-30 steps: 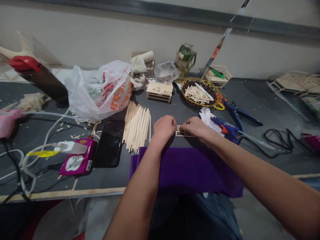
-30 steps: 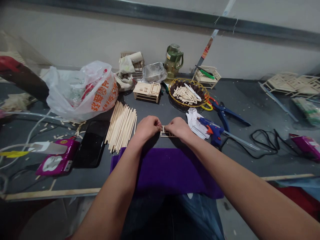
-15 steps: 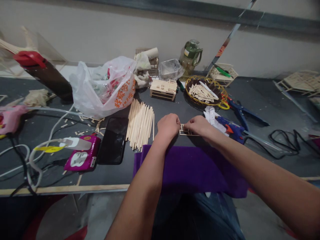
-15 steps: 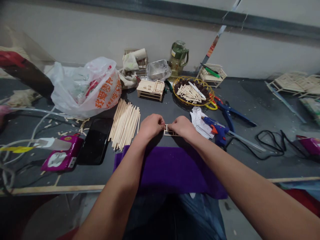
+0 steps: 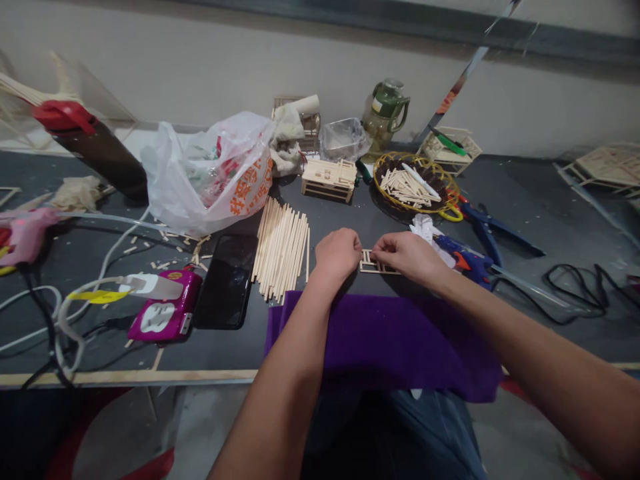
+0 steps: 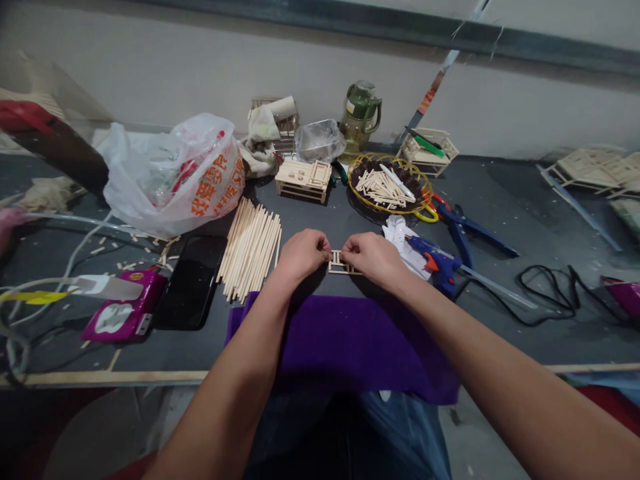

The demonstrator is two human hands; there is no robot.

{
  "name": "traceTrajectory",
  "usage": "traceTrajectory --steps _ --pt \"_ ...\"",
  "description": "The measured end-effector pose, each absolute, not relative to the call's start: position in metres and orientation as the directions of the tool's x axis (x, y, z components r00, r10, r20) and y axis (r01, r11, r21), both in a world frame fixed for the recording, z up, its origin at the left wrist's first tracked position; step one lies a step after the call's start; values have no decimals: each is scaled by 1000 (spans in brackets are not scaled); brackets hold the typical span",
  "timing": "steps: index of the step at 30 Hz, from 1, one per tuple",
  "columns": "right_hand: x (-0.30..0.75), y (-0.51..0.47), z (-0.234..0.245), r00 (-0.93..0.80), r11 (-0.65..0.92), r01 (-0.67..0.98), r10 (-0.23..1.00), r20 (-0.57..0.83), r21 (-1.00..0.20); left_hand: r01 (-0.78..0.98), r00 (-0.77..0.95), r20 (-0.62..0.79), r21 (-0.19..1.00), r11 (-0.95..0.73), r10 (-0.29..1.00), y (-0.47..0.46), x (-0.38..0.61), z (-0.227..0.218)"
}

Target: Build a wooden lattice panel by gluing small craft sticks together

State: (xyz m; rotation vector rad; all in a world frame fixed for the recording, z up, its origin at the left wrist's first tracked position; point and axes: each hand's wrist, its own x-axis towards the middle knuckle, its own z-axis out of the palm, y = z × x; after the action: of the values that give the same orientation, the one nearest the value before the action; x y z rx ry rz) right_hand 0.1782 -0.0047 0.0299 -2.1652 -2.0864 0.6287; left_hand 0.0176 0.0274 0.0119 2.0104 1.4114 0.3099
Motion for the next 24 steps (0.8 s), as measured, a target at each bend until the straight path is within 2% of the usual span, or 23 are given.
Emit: traceTrajectory --steps 10,18,24 --pt "174 -3 22 5 -68 962 973 -231 -266 750 400 -169 625 -216 901 28 18 11" --pt "176 -10 36 87 -146 922 980 -177 -359 746 392 -162 632 -210 906 28 17 11" --pt "181 -22 32 5 -25 925 999 -52 -378 749 391 -175 632 -202 903 28 18 11"
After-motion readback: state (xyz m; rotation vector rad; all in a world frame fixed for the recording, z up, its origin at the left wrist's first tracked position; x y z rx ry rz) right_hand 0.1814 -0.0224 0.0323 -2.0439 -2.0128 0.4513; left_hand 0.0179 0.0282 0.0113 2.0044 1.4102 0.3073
